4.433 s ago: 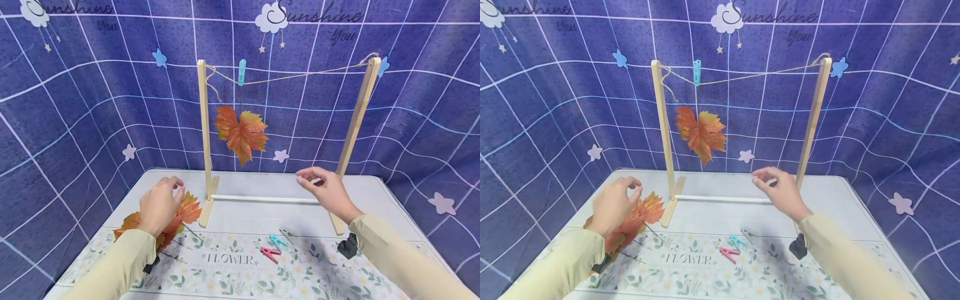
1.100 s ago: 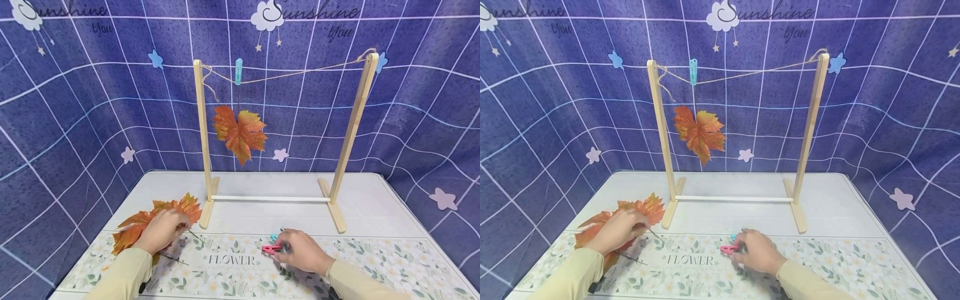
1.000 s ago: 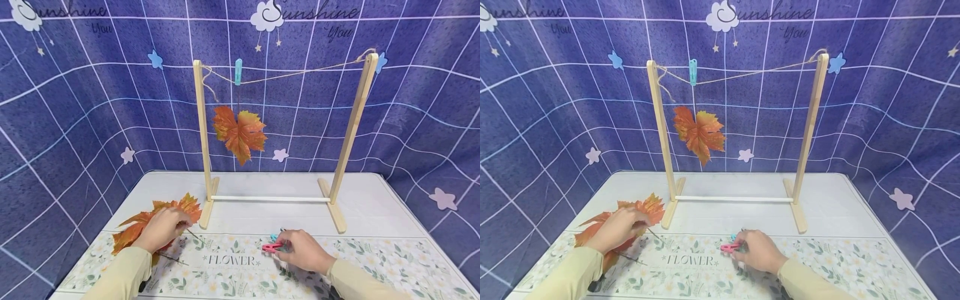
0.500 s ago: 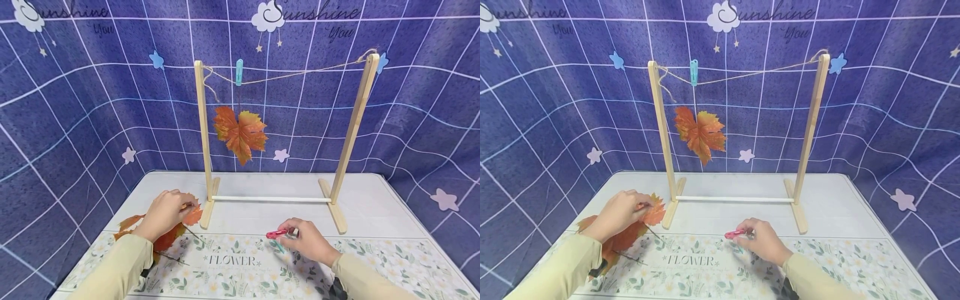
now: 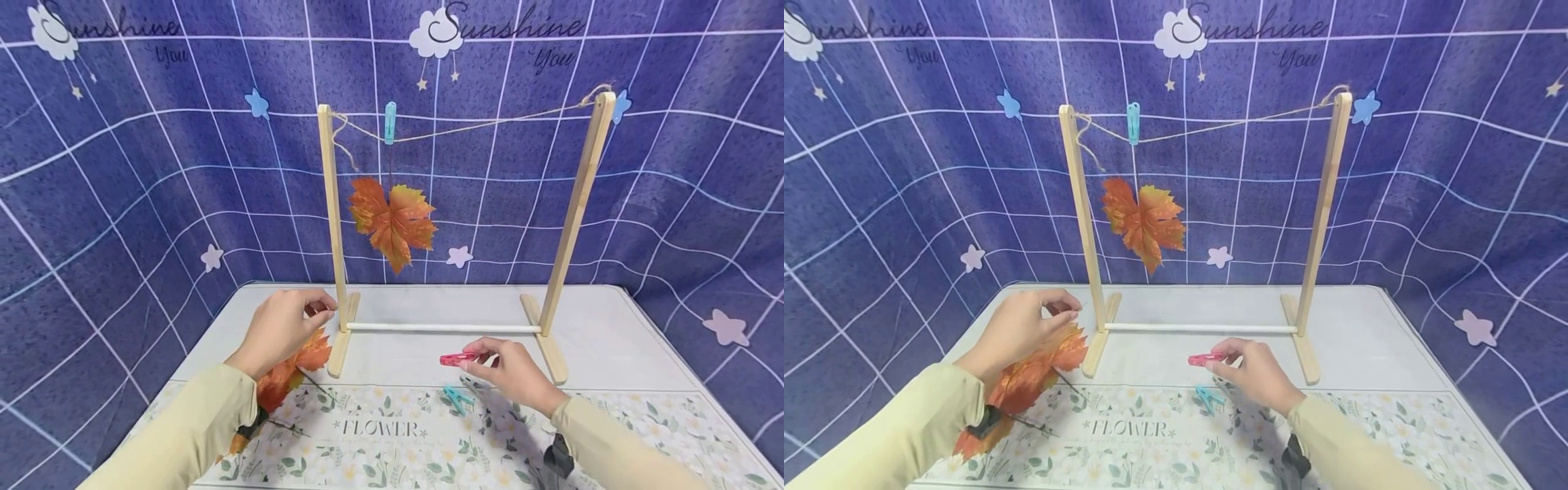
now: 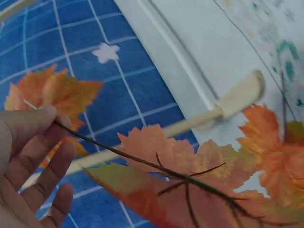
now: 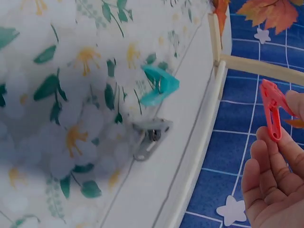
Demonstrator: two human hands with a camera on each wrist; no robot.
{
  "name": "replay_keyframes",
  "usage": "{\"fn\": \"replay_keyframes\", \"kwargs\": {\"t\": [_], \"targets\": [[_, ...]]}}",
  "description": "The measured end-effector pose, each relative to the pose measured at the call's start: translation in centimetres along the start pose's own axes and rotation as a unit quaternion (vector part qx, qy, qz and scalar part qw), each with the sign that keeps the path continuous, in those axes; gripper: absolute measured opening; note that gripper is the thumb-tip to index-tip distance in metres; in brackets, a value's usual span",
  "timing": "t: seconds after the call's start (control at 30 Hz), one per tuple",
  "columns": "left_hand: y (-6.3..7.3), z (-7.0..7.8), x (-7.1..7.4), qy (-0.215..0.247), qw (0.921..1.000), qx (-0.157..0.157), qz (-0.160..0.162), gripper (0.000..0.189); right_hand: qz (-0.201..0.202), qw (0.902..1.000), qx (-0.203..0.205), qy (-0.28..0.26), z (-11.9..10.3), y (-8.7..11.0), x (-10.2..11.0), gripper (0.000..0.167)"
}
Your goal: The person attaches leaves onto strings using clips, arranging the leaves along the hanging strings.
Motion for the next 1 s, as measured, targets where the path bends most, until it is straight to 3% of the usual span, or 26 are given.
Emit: {"fn": "replay_keyframes", "kwargs": {"t": [0.17, 0.37, 0.57, 0.77, 1.0], "targets": [[-1.3, 1.7, 0.2, 0.033, 0.9991, 0.026, 0.000, 0.006, 0.022, 0.9997, 0.007, 0.004, -0.2, -0.8, 1.1, 0.020], [-2.3, 3.2, -0.5, 0.104, 0.9929, 0.058, -0.009, 0.004, 0.043, 0.9988, 0.019, -0.010, -1.0, -1.7, 2.6, 0.022], [-3.4, 4.5, -1.7, 0.184, 0.9780, 0.096, -0.021, 0.004, 0.060, 0.9970, 0.026, -0.040, -1.7, -2.4, 4.1, 0.020], [-4.6, 6.1, -2.4, 0.233, 0.9648, 0.119, -0.024, 0.006, 0.089, 0.9943, 0.053, -0.026, -3.0, -3.4, 6.3, 0.023], [-5.9, 7.4, -3.2, 0.286, 0.9465, 0.147, -0.021, 0.010, 0.113, 0.9928, 0.031, -0.023, -4.2, -5.0, 8.6, 0.032]]}}
Point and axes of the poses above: each hand's wrist, its own y-axis away from the middle knuckle, its own x-axis out of the back of the hand, z = x × y, the point moved 8 cm from there along -y, towards the middle knuckle, and after that the axes turned 11 degrees about z, right-handed, at the moved point
